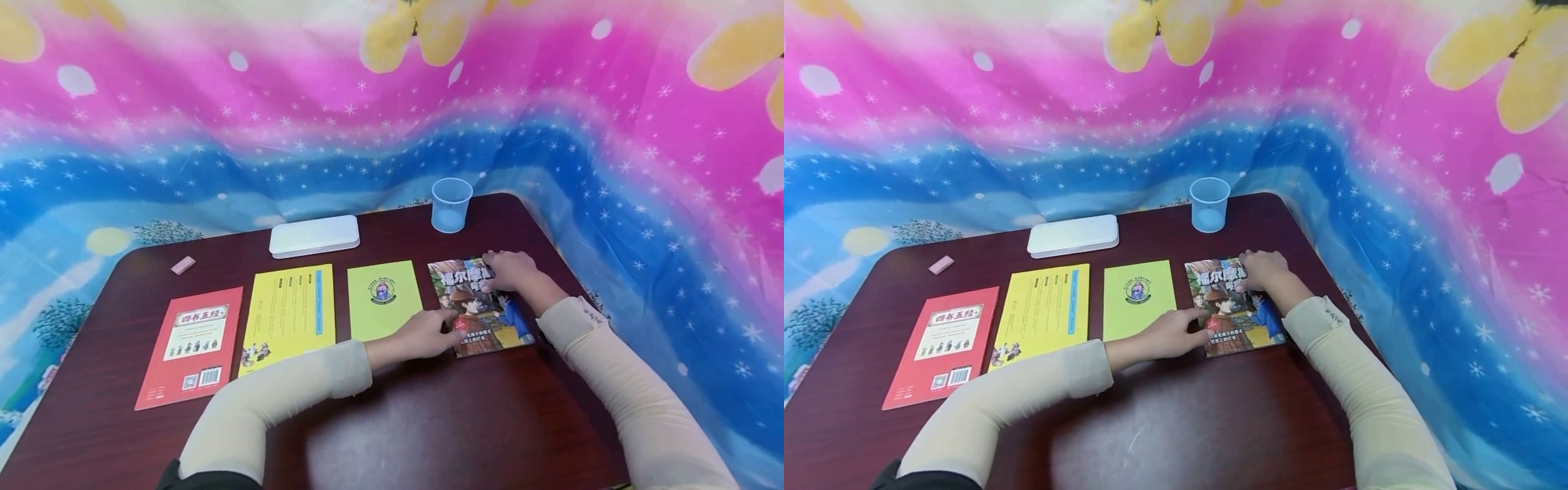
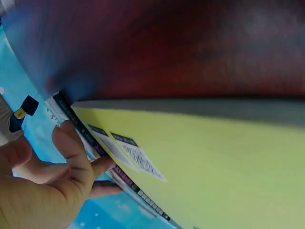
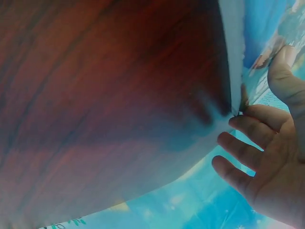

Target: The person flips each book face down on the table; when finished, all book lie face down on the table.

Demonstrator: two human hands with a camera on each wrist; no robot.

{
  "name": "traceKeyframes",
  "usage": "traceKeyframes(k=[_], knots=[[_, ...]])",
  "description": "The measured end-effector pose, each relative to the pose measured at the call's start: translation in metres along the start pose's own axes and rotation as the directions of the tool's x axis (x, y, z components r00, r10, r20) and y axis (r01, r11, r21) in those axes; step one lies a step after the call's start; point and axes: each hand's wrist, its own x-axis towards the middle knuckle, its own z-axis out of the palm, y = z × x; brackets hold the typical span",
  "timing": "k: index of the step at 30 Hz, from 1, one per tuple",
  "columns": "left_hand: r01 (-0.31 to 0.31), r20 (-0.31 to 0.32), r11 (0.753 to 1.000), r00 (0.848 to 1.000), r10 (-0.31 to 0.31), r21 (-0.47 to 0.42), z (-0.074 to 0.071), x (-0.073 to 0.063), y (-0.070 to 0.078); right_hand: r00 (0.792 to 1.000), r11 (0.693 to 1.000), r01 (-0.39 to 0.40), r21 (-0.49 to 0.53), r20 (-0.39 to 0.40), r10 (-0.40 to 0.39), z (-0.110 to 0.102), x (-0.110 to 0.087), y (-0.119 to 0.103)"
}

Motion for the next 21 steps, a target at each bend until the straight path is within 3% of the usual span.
traceKeyframes(k=[2,3,5,8,9,11,17,19,21], knots=[[0.062,0.008,0.987,0.998,-0.061,-0.147,0.001,0.000,0.002,1.000,1.000,0.007,-0.005,-0.010,-0.007,0.002,-0.001,0.001],[0.099,0.015,0.965,0.995,-0.098,-0.243,0.001,0.001,0.003,1.000,1.000,0.010,-0.008,-0.016,-0.010,0.003,-0.001,0.001],[0.180,0.036,0.881,0.983,-0.183,-0.439,0.001,0.001,0.007,1.000,1.000,0.012,-0.005,-0.024,-0.012,0.005,-0.001,0.001],[0.238,0.053,0.720,0.961,-0.270,-0.652,-0.002,0.003,0.013,0.999,1.000,0.013,-0.004,-0.033,-0.013,0.005,0.000,0.001],[0.242,0.051,0.678,0.956,-0.289,-0.694,-0.002,0.003,0.014,0.999,1.000,0.012,-0.004,-0.036,-0.012,0.005,0.000,0.001],[0.239,0.041,0.618,0.948,-0.317,-0.749,-0.003,0.003,0.014,0.999,1.000,0.009,-0.003,-0.043,-0.009,0.004,0.000,0.002],[0.191,-0.013,0.483,0.922,-0.388,-0.854,-0.001,0.001,0.014,0.998,1.000,0.014,-0.002,-0.053,-0.014,0.007,-0.003,0.005],[0.156,-0.056,0.463,0.910,-0.410,-0.872,0.000,0.000,0.016,0.998,1.000,0.021,0.001,-0.054,-0.021,0.009,-0.004,0.006],[0.110,-0.114,0.463,0.896,-0.430,-0.880,-0.001,-0.001,0.018,0.997,1.000,0.026,0.002,-0.066,-0.026,0.009,-0.004,0.006]])
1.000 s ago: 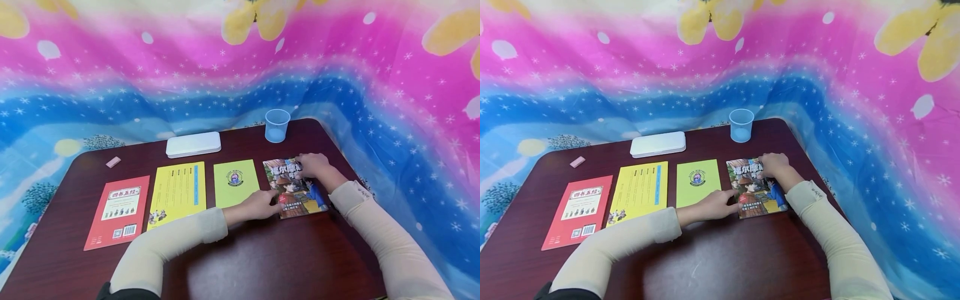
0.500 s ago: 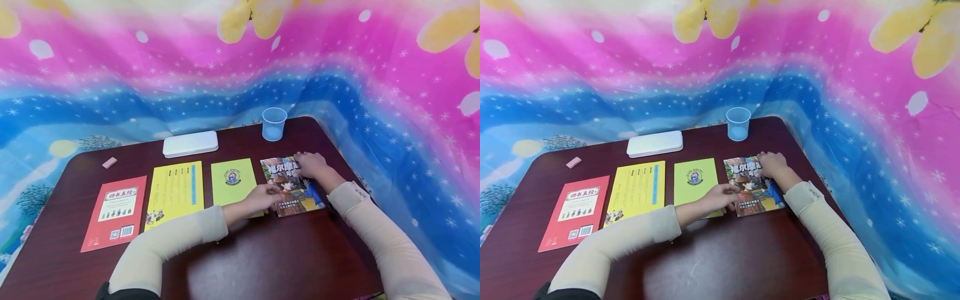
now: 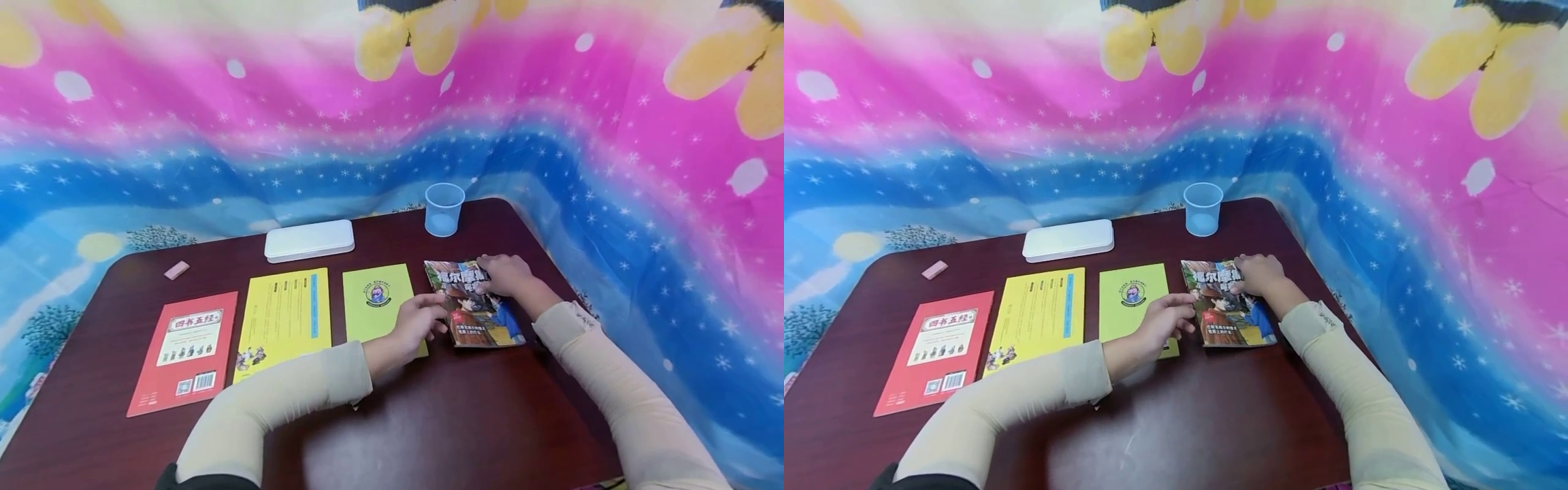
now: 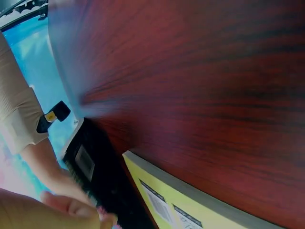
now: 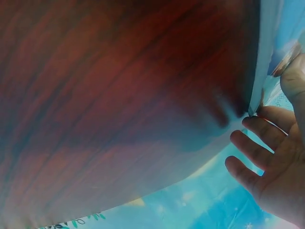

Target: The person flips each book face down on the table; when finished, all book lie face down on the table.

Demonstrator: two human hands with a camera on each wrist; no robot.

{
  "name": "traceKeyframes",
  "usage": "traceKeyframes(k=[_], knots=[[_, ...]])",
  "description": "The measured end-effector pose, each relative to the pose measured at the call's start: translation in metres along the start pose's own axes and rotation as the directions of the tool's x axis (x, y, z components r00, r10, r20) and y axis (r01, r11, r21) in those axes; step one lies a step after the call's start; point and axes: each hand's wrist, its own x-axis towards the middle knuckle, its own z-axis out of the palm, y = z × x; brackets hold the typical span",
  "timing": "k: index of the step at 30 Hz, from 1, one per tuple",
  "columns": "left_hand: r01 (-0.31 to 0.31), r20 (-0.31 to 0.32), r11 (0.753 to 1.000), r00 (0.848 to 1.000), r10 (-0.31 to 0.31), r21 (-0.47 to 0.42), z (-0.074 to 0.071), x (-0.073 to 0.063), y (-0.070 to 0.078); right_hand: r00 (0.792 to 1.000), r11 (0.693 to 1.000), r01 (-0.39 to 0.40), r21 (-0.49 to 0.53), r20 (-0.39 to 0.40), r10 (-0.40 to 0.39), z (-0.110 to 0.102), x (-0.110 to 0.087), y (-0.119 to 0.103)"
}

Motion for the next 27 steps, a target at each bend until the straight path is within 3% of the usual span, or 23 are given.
traceKeyframes(k=[6,15,21,23,24,25,27], knots=[[-0.127,-0.121,0.992,0.985,0.126,-0.002,0.006,-0.002,0.002,0.999,1.000,0.009,-0.014,-0.043,-0.010,0.004,-0.003,-0.002],[-0.133,-0.179,0.989,0.977,0.120,-0.062,0.014,-0.005,-0.005,1.000,1.000,-0.003,0.016,-0.023,0.003,0.009,-0.006,-0.011],[-0.188,-0.166,0.974,0.972,0.165,-0.130,0.016,-0.009,0.004,0.995,0.977,-0.102,0.187,0.016,0.101,0.000,-0.006,-0.019],[-0.226,-0.150,0.967,0.967,0.208,-0.115,0.017,-0.012,0.009,0.993,0.939,-0.115,0.326,0.037,0.109,-0.004,-0.005,-0.024],[-0.251,-0.142,0.962,0.962,0.235,-0.106,0.017,-0.014,0.011,0.993,0.903,-0.118,0.414,0.052,0.107,-0.006,-0.004,-0.027],[-0.276,-0.137,0.957,0.955,0.263,-0.089,0.017,-0.015,0.013,0.993,0.859,-0.118,0.498,0.061,0.101,-0.008,-0.004,-0.029],[-0.320,-0.128,0.946,0.942,0.312,-0.052,0.017,-0.017,0.015,0.992,0.728,-0.124,0.674,0.077,0.097,-0.010,-0.002,-0.034]])
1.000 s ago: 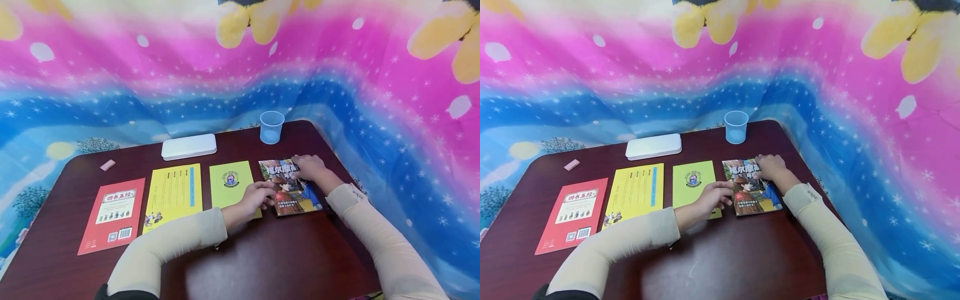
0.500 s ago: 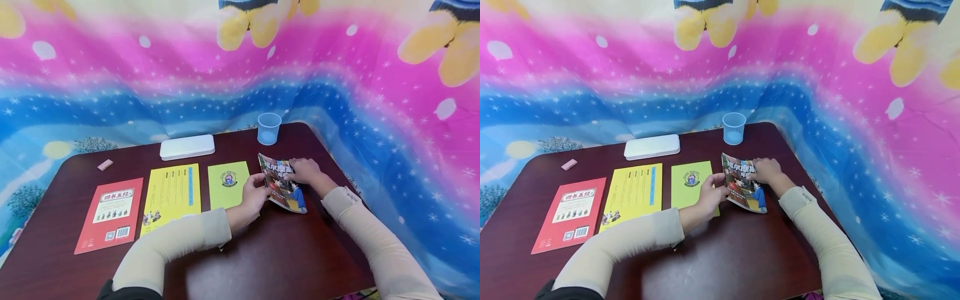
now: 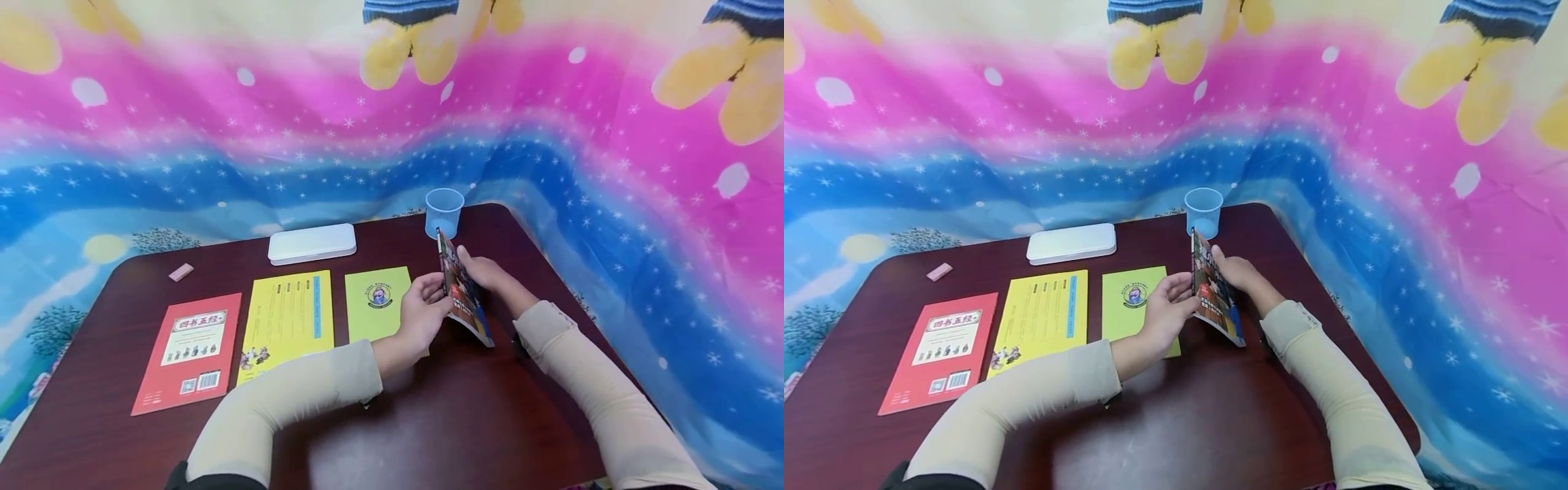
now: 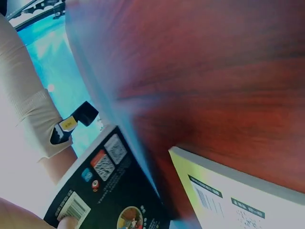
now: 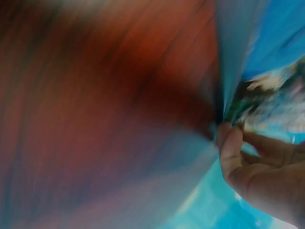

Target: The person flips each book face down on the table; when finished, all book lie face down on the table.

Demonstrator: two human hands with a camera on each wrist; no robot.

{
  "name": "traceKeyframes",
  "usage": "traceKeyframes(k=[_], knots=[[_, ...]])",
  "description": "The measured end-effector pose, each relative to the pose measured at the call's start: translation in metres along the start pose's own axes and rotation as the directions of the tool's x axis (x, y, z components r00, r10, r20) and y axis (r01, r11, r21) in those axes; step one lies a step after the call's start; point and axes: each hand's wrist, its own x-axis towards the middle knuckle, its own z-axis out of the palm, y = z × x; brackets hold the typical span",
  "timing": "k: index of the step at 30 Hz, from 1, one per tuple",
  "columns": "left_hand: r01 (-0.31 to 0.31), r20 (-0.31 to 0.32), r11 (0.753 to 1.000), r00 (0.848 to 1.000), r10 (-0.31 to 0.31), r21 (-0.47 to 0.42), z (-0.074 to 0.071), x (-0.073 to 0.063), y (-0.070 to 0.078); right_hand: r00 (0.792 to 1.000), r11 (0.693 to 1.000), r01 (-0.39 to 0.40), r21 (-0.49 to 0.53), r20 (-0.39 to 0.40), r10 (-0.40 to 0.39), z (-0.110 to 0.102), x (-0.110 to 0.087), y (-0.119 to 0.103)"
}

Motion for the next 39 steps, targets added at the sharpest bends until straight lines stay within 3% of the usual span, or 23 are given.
traceKeyframes(k=[2,6,10,14,17,18,21,24,27,30,32,34,36,39], knots=[[-0.040,0.016,0.999,0.999,0.039,0.029,-0.001,0.000,0.000,1.000,0.982,-0.010,0.189,0.013,0.007,0.003,0.003,-0.004],[-0.123,0.067,0.989,0.991,0.118,0.078,-0.004,0.001,0.001,0.998,0.896,-0.021,0.444,0.059,-0.006,0.007,0.006,-0.011],[-0.189,0.116,0.973,0.978,0.174,0.135,-0.008,0.002,0.004,0.993,0.811,-0.067,0.581,0.121,-0.005,0.009,0.008,-0.016],[-0.210,0.162,0.961,0.970,0.181,0.181,-0.008,0.002,0.007,0.987,0.716,-0.149,0.681,0.151,0.062,0.010,0.009,-0.015],[-0.226,0.189,0.945,0.965,0.184,0.235,-0.008,0.004,0.013,0.985,0.673,-0.160,0.723,0.158,0.065,0.009,0.006,-0.015],[-0.235,0.201,0.938,0.962,0.186,0.255,-0.008,0.004,0.014,0.987,0.675,-0.146,0.723,0.152,0.051,0.009,0.004,-0.016],[-0.251,0.227,0.919,0.956,0.186,0.304,-0.006,0.005,0.019,0.996,0.723,-0.060,0.688,0.092,-0.006,0.008,-0.001,-0.020],[-0.243,0.235,0.909,0.957,0.169,0.338,-0.006,0.006,0.021,1.000,0.758,0.005,0.652,-0.012,0.003,0.009,-0.005,-0.030],[-0.236,0.240,0.899,0.959,0.153,0.368,-0.006,0.007,0.022,0.990,0.736,0.044,0.675,-0.126,0.057,0.009,-0.008,-0.044],[-0.260,0.285,0.883,0.946,0.153,0.391,-0.006,0.008,0.021,0.965,0.728,0.111,0.677,-0.249,0.085,0.008,-0.012,-0.055],[-0.292,0.331,0.867,0.930,0.159,0.405,-0.007,0.008,0.018,0.946,0.726,0.152,0.670,-0.311,0.089,0.007,-0.013,-0.060],[-0.340,0.397,0.844,0.902,0.169,0.415,-0.009,0.007,0.014,0.936,0.718,0.175,0.674,-0.340,0.091,0.006,-0.013,-0.062],[-0.405,0.465,0.790,0.868,0.174,0.460,-0.012,0.006,0.008,0.935,0.698,0.177,0.694,-0.340,0.100,0.006,-0.013,-0.063],[-0.504,0.563,0.674,0.811,0.156,0.540,-0.015,0.004,0.000,0.934,0.683,0.182,0.707,-0.341,0.105,0.004,-0.015,-0.062]])
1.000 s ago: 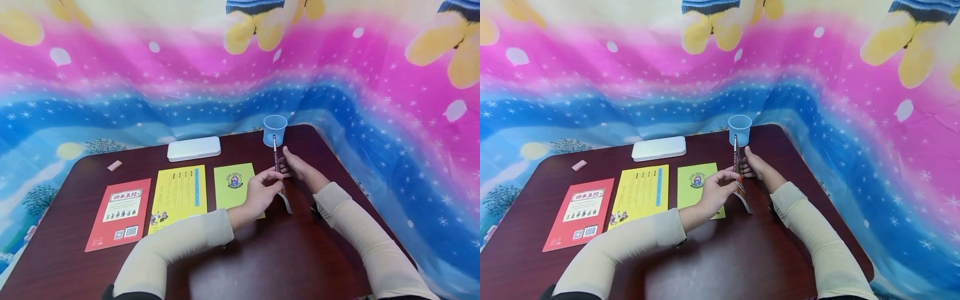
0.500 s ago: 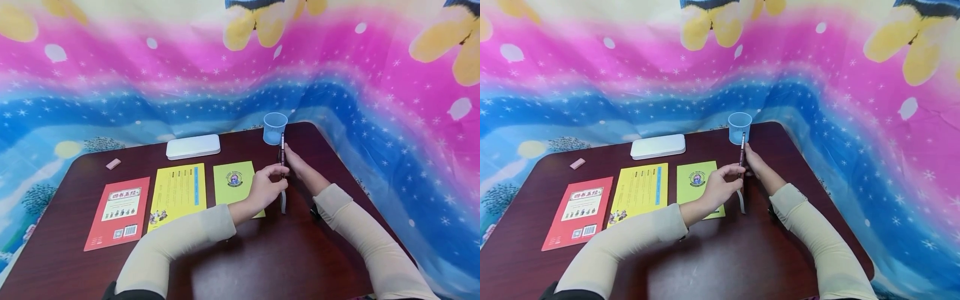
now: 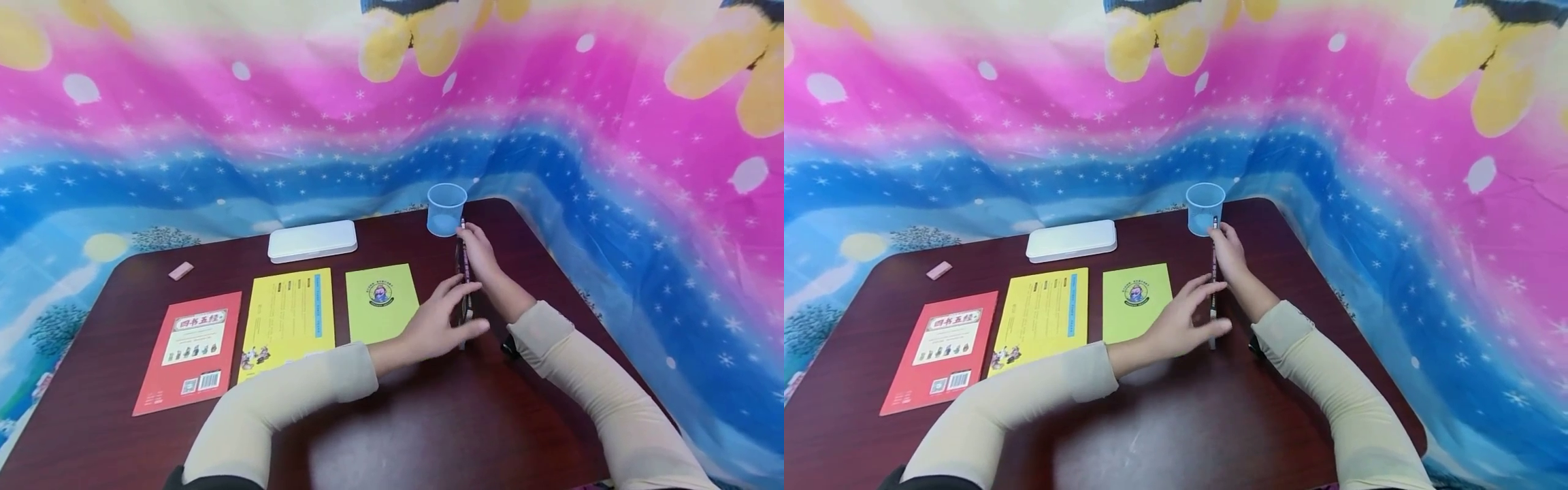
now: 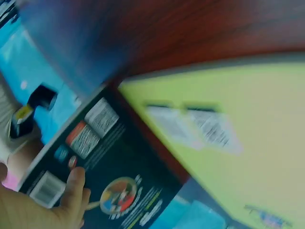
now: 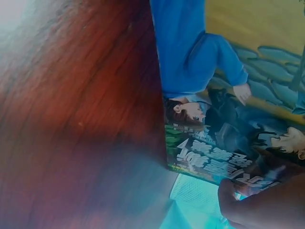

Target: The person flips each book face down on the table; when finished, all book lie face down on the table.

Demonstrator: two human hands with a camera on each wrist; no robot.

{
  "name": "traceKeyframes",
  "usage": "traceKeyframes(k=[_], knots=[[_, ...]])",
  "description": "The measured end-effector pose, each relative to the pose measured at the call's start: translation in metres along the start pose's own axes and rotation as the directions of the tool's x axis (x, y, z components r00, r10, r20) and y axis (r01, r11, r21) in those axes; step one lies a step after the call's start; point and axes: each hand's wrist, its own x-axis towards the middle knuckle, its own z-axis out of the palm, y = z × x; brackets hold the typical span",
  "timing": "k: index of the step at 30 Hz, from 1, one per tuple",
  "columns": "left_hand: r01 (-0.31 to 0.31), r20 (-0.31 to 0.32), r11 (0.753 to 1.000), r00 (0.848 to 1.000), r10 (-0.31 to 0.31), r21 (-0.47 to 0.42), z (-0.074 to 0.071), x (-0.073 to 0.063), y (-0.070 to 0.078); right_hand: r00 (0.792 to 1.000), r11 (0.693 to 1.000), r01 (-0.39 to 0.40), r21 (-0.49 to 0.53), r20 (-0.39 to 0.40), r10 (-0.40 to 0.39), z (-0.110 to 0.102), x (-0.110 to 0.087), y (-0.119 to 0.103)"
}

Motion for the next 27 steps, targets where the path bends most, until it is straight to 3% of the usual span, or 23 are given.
traceKeyframes(k=[3,8,12,18,23,27], knots=[[-0.006,0.048,0.993,0.999,0.001,0.116,0.003,-0.001,-0.005,1.000,1.000,0.026,0.012,0.004,-0.026,-0.003,-0.001,0.001],[0.060,0.095,0.987,0.993,-0.074,0.146,0.009,0.009,-0.007,0.999,0.998,0.051,0.025,0.009,-0.051,-0.014,-0.001,0.004],[0.150,0.146,0.967,0.972,-0.182,0.205,0.010,0.012,-0.010,0.998,0.999,0.042,-0.017,0.042,-0.041,-0.017,0.000,0.004],[0.206,0.189,0.928,0.943,-0.273,0.310,0.017,0.015,-0.011,0.999,0.998,0.037,-0.047,0.037,-0.036,-0.027,0.000,0.008],[0.214,0.233,0.888,0.916,-0.327,0.408,0.026,0.018,-0.014,1.000,1.000,0.013,-0.021,0.017,-0.013,-0.039,0.001,0.012],[0.178,0.245,0.862,0.914,-0.323,0.475,0.032,0.020,-0.015,1.000,1.000,-0.010,-0.001,0.023,0.010,-0.051,0.001,0.016]])
